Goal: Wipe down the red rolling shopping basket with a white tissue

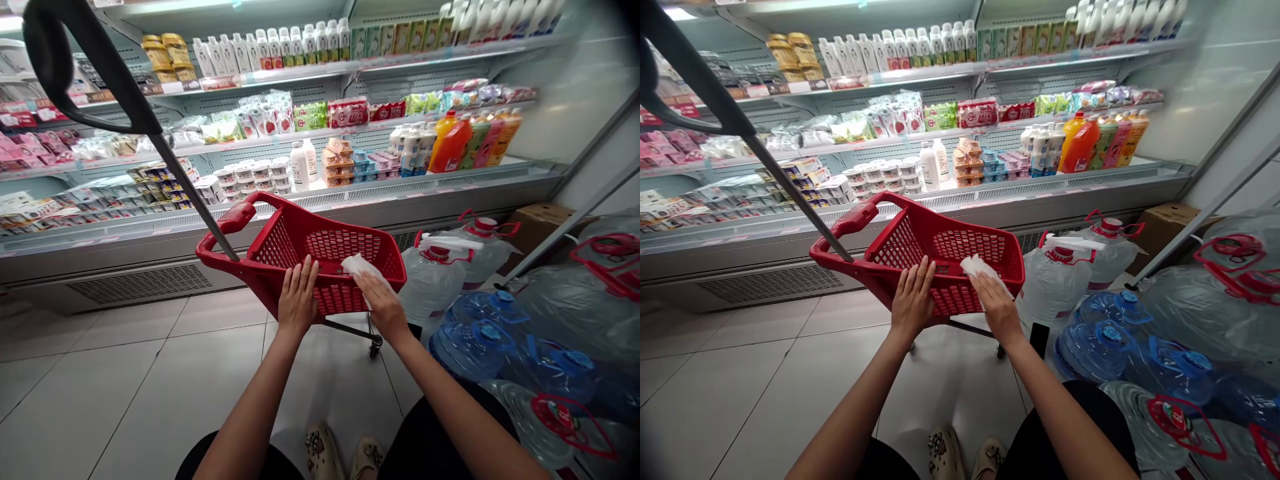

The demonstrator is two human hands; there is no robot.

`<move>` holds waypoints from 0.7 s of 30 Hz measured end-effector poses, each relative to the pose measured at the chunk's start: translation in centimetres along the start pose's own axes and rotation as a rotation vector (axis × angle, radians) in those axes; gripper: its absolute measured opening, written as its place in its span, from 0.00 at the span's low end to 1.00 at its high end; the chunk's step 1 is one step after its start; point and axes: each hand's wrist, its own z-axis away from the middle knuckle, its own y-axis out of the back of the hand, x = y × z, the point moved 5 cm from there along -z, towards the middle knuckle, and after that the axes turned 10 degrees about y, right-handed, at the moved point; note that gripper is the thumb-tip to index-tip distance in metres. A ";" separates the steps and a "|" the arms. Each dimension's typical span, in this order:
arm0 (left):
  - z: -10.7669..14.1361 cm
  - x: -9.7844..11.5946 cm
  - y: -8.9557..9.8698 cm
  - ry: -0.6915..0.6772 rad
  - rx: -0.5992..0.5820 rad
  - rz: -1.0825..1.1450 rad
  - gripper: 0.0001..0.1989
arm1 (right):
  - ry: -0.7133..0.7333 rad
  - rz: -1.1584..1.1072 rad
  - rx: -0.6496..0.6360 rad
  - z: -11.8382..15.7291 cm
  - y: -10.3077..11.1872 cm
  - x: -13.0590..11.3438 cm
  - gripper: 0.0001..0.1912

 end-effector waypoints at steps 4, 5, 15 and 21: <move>0.1 1.4 -0.2 0.014 -0.008 0.020 0.45 | -0.190 -0.007 0.025 1.9 1.5 3.1 0.49; 0.0 1.9 -0.2 0.020 -0.014 0.028 0.45 | -0.226 -0.011 0.031 1.6 1.4 3.1 0.49; -0.5 -1.5 3.5 0.034 0.020 0.046 0.38 | -0.103 -0.119 -0.018 -1.8 -0.4 0.6 0.50; -0.5 -5.1 5.8 0.129 0.091 0.020 0.32 | -0.193 -0.105 0.017 -1.2 -0.8 1.4 0.49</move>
